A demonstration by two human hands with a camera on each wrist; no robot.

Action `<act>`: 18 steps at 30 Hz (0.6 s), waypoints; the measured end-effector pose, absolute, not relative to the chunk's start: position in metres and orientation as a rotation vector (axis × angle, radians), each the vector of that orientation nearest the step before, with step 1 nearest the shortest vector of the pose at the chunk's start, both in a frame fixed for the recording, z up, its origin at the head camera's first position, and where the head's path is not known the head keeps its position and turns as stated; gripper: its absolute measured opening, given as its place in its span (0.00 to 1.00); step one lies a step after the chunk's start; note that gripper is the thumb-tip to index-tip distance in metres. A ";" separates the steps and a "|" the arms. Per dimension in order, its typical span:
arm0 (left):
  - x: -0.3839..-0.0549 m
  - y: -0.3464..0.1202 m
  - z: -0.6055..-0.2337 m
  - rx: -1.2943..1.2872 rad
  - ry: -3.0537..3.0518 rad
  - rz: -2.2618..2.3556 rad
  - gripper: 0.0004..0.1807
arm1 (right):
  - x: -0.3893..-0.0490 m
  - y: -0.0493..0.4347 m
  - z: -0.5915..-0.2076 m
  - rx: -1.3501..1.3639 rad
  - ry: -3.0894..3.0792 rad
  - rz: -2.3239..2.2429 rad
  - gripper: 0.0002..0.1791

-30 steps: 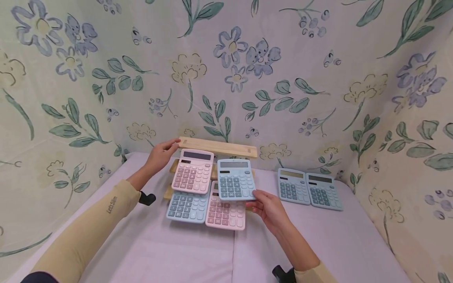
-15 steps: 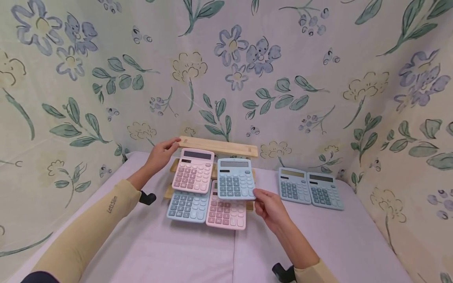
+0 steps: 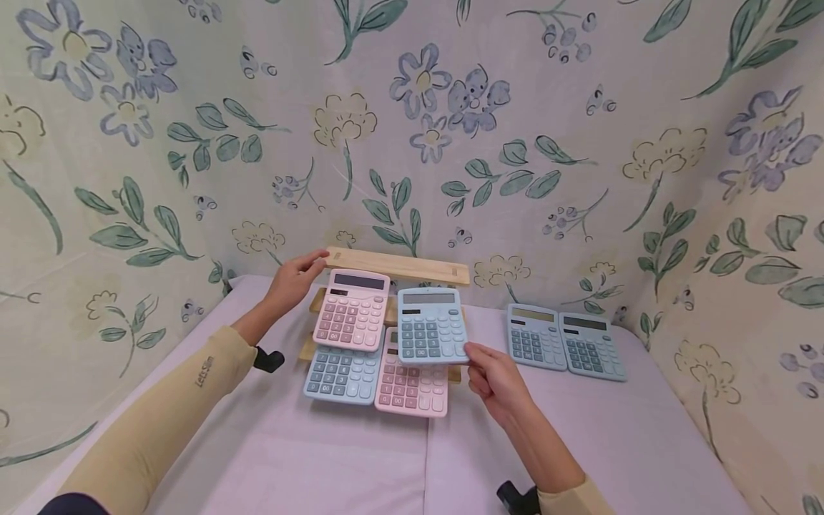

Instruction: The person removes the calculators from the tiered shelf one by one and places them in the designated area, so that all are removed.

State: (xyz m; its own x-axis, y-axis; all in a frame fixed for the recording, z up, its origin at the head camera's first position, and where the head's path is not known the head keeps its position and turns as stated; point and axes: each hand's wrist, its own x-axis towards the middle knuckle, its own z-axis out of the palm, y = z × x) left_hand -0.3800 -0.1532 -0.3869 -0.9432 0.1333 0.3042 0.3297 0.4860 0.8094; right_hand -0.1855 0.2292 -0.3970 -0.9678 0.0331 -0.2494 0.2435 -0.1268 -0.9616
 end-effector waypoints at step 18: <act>-0.381 -0.151 -0.386 -0.388 -2.541 -1.443 0.27 | -0.172 0.265 -0.381 0.144 1.956 -2.333 0.19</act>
